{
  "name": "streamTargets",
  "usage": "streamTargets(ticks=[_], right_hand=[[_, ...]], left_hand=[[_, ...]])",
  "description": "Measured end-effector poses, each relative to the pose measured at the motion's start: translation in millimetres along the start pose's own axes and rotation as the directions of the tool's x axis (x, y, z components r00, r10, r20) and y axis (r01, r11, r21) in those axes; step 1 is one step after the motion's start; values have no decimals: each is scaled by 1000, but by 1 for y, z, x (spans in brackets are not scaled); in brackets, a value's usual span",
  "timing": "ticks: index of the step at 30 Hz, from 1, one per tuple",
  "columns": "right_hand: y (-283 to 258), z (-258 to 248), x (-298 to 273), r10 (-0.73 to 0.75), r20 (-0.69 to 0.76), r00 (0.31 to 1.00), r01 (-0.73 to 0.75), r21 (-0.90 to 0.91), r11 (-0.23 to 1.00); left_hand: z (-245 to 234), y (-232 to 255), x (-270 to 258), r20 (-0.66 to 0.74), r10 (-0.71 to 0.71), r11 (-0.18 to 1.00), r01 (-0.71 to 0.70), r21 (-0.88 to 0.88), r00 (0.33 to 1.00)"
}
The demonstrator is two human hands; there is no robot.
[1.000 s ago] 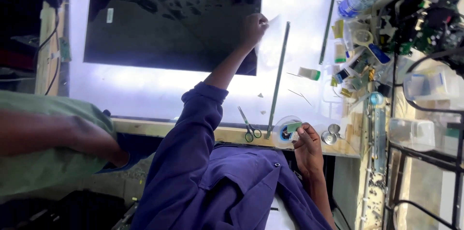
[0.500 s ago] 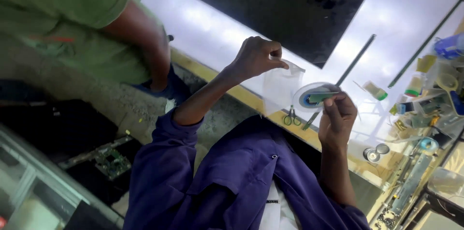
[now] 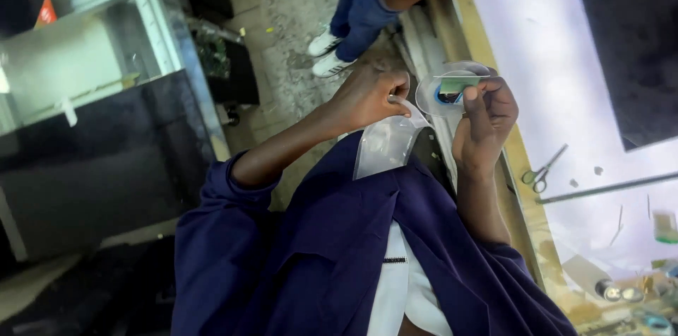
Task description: Repairing a TV panel by preparing a COF component with tape and using a bonding machine to attach it.
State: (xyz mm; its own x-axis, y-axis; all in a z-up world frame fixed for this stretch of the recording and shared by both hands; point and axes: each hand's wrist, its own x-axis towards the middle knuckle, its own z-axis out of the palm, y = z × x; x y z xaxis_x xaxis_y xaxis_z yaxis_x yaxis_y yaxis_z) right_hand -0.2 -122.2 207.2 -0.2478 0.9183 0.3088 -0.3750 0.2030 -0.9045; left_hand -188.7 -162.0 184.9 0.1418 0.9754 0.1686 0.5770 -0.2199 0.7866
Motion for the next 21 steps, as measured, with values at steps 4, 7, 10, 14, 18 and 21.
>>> streamTargets(ticks=[4,7,10,14,18,21], right_hand=[[4,43,-7,67,181,981,-70,13,997],[13,71,-9,54,354,934,-51,-19,999],[33,91,-9,64,503,862,-89,25,996],[55,115,2,22,638,770,-109,98,989],[73,128,8,3,744,668,-169,147,975],[76,137,3,51,815,577,-302,155,941]], left_hand=[[-23,-12,-62,-182,-134,991,133,-19,974],[-28,-14,-101,-361,-205,977,214,-17,910],[-30,-3,-130,-439,-345,927,375,-21,829],[-30,13,-151,-531,-463,874,465,-141,710],[-23,21,-164,-584,-554,808,551,-207,593],[-20,34,-168,-612,-597,778,559,-286,518]])
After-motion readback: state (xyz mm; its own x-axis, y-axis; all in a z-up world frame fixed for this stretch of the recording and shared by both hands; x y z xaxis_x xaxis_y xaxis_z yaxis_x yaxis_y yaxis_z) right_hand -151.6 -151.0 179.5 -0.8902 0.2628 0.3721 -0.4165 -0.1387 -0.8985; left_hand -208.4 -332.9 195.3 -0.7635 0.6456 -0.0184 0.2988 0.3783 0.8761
